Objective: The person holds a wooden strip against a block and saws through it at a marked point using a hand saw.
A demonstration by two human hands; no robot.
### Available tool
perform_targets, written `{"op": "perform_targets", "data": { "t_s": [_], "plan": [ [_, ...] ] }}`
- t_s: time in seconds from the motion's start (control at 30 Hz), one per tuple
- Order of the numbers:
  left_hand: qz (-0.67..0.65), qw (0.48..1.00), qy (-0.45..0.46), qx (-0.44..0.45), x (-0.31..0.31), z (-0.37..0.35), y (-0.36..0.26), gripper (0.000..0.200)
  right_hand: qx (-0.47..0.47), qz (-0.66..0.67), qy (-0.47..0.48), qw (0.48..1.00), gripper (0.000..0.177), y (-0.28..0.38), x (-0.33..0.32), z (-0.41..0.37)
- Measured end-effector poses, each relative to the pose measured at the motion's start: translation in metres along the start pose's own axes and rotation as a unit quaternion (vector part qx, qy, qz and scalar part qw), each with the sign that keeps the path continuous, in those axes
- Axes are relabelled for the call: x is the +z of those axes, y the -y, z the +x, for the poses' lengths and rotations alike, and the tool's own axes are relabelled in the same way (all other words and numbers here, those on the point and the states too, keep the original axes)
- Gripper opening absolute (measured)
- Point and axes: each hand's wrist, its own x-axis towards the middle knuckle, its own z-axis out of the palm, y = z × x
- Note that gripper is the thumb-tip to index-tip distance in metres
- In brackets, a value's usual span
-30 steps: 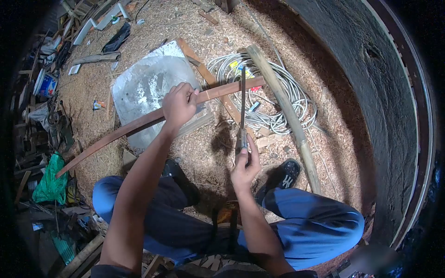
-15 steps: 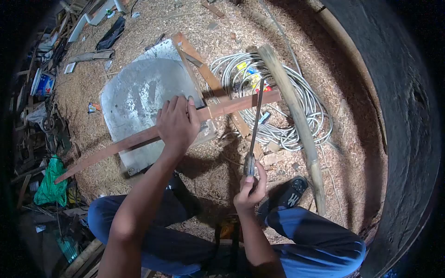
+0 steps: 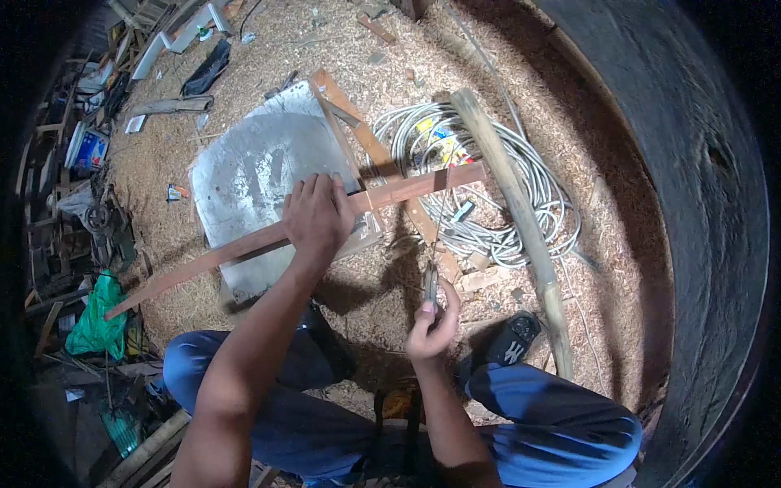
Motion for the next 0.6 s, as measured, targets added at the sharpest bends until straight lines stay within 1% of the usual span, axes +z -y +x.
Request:
{"op": "perform_targets", "data": {
  "t_s": [0.07,0.13,0.17,0.2,0.27,0.3,0.33,0.37,0.4,0.47,0.5,0.53,0.57,0.6],
  "plan": [
    [0.005,1.000,-0.011,0.000,0.000,0.000,0.000,0.021,0.006,0.025,0.002,1.000,0.041,0.002,-0.005,-0.002],
    [0.008,1.000,-0.011,-0.005,0.001,0.001,-0.001,0.023,0.023,-0.002,0.007,1.000,0.041,0.010,-0.007,-0.002],
    [0.011,1.000,-0.003,-0.013,0.002,0.000,-0.001,0.027,0.014,-0.017,0.023,0.999,0.046,0.008,-0.012,-0.003],
    [0.009,1.000,-0.006,-0.010,0.000,-0.001,-0.002,0.027,0.011,-0.016,0.020,1.000,0.046,0.011,-0.015,-0.003],
    [-0.004,0.999,0.012,-0.036,-0.001,0.000,-0.002,0.029,-0.133,-0.109,0.071,0.983,0.056,0.015,-0.021,-0.001],
    [-0.009,0.999,0.010,-0.035,-0.002,-0.001,-0.002,0.029,-0.114,-0.027,0.092,0.989,0.067,0.026,-0.016,-0.004],
    [-0.040,0.998,0.006,-0.055,-0.004,-0.001,-0.002,0.031,-0.018,0.021,0.132,0.991,0.072,0.035,-0.017,-0.012],
    [-0.071,0.995,0.001,-0.076,-0.005,0.000,-0.003,0.033,-0.048,0.005,0.148,0.988,0.073,0.043,-0.016,-0.014],
    [-0.075,0.994,-0.003,-0.078,-0.008,0.004,-0.005,0.033,-0.078,-0.011,0.164,0.983,0.075,0.049,-0.013,-0.013],
    [-0.091,0.965,0.090,-0.229,-0.015,0.014,-0.007,0.039,-0.106,-0.027,0.169,0.979,0.072,0.048,-0.010,-0.013],
    [-0.094,0.964,0.085,-0.233,-0.018,0.012,-0.008,0.039,-0.065,-0.006,0.174,0.983,0.069,0.040,-0.010,-0.015],
    [-0.082,0.974,0.048,-0.206,-0.020,0.010,-0.009,0.044,-0.023,0.013,0.178,0.984,0.066,0.035,-0.010,-0.016],
    [-0.070,0.982,0.009,-0.177,-0.021,0.009,-0.011,0.049,-0.028,-0.012,0.170,0.985,0.063,0.031,-0.011,-0.017],
    [-0.071,0.981,0.003,-0.180,-0.019,0.009,-0.010,0.049,-0.034,-0.012,0.173,0.984,0.063,0.035,-0.009,-0.019]
  ]
}}
